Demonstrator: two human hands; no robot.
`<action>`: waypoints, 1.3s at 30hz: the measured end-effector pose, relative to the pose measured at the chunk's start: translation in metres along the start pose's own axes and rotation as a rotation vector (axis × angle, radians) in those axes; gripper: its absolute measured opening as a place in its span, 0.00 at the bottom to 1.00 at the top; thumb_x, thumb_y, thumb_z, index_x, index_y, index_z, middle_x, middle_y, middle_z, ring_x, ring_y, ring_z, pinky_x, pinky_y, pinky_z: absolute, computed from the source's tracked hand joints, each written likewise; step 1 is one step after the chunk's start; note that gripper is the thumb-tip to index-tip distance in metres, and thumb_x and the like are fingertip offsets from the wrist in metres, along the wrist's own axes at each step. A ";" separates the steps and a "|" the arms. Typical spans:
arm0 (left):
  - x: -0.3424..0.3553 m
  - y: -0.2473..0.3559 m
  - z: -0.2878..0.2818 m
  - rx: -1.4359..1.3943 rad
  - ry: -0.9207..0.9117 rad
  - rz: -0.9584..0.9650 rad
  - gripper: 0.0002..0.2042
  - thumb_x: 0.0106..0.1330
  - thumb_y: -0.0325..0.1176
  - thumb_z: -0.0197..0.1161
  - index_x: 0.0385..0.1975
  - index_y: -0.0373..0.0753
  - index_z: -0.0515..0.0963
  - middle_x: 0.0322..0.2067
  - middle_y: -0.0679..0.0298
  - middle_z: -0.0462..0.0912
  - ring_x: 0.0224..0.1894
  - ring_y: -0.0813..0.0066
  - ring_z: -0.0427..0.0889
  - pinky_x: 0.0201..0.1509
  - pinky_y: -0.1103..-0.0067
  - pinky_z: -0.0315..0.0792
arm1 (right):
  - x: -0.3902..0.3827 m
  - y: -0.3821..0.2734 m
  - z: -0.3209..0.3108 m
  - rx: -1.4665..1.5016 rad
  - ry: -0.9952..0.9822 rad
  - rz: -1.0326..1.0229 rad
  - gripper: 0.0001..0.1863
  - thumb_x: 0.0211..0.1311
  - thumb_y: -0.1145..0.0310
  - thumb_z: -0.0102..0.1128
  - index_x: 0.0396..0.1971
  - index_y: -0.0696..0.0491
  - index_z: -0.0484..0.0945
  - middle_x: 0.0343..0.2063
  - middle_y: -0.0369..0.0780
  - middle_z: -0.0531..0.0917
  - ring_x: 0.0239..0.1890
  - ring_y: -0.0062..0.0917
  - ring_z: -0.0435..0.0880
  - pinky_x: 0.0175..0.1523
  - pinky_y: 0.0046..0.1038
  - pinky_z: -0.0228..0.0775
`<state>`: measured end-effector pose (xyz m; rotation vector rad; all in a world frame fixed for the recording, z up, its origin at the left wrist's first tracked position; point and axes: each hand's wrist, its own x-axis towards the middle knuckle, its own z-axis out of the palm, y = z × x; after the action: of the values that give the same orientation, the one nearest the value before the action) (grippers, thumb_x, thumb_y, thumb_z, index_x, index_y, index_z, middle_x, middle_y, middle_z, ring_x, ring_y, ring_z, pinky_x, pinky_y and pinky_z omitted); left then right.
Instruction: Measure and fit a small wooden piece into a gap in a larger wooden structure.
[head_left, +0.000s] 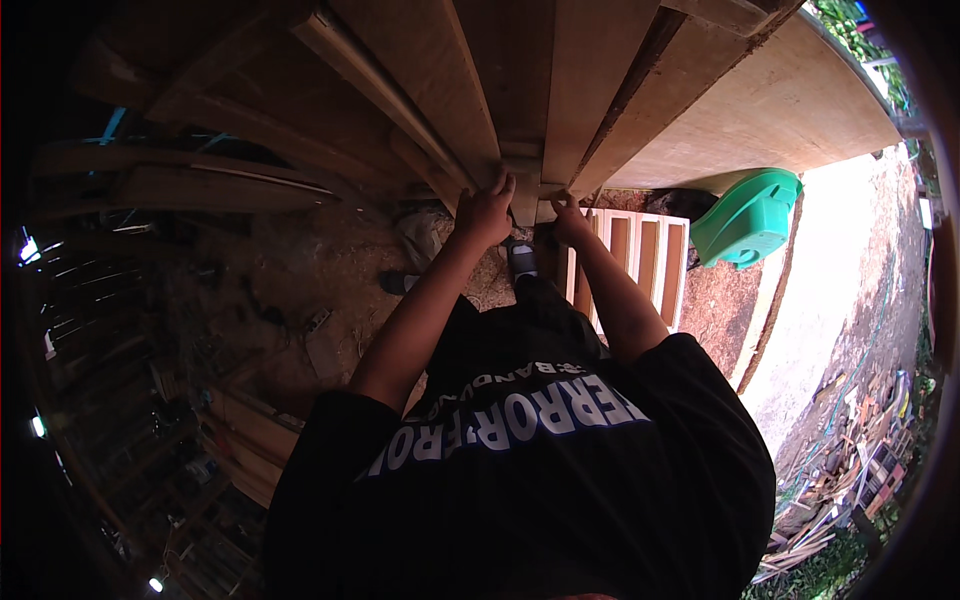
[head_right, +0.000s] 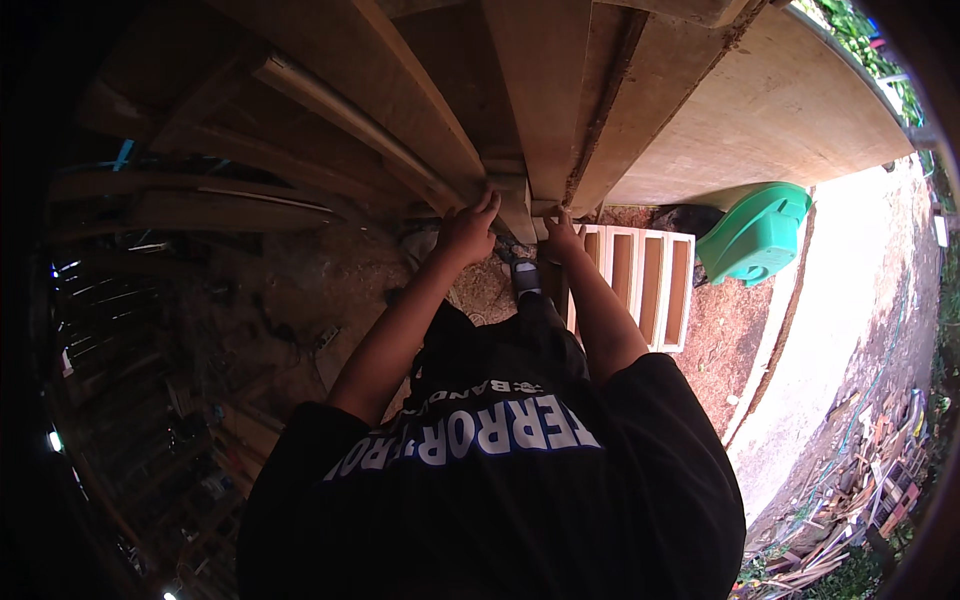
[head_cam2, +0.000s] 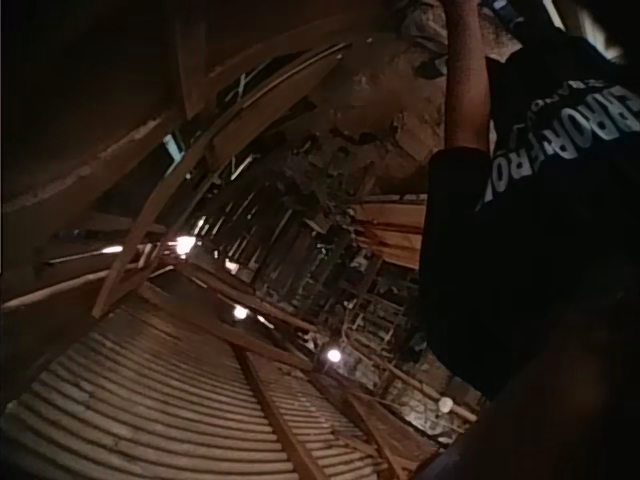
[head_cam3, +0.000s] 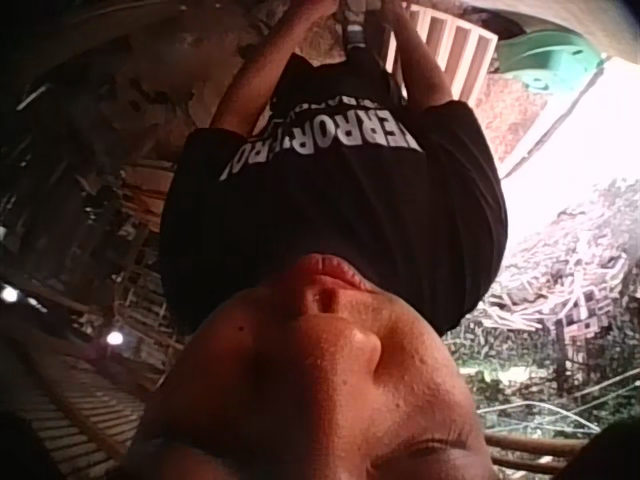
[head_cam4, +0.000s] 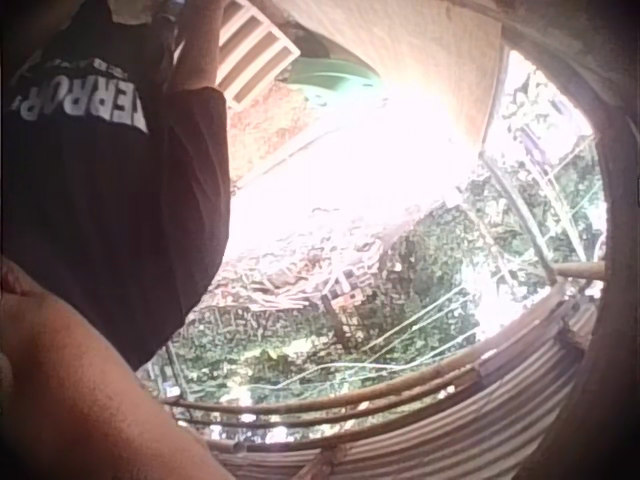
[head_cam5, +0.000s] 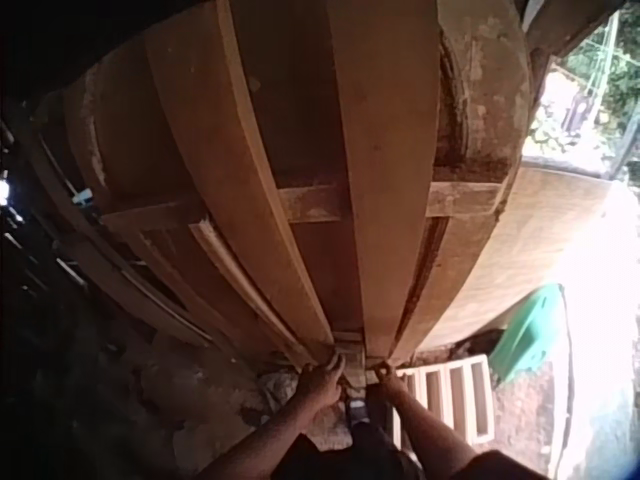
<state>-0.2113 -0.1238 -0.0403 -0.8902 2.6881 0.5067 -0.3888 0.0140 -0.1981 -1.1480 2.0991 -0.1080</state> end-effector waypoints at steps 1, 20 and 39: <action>0.001 0.000 -0.001 -0.001 0.013 0.002 0.38 0.62 0.35 0.64 0.74 0.43 0.59 0.77 0.62 0.53 0.65 0.61 0.76 0.70 0.45 0.63 | 0.002 -0.001 -0.001 -0.040 -0.016 0.020 0.46 0.53 0.72 0.60 0.75 0.33 0.60 0.78 0.44 0.48 0.79 0.38 0.52 0.76 0.66 0.38; -0.028 -0.025 0.039 -0.469 0.412 0.179 0.34 0.67 0.32 0.61 0.74 0.37 0.59 0.75 0.46 0.56 0.64 0.46 0.74 0.68 0.58 0.68 | -0.028 0.012 0.008 0.050 0.194 0.039 0.37 0.59 0.69 0.56 0.72 0.44 0.64 0.74 0.50 0.59 0.72 0.53 0.65 0.75 0.58 0.51; -0.449 -0.172 0.346 -0.952 0.053 -1.354 0.26 0.73 0.50 0.54 0.53 0.30 0.81 0.52 0.42 0.83 0.59 0.47 0.80 0.63 0.60 0.72 | -0.004 0.033 0.096 -0.038 -0.418 0.039 0.25 0.62 0.56 0.66 0.55 0.55 0.81 0.47 0.50 0.87 0.53 0.41 0.85 0.58 0.38 0.77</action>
<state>0.2907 0.1215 -0.2372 -2.5239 1.1348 1.2958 -0.3496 0.0618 -0.2792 -1.0459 1.7555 0.1775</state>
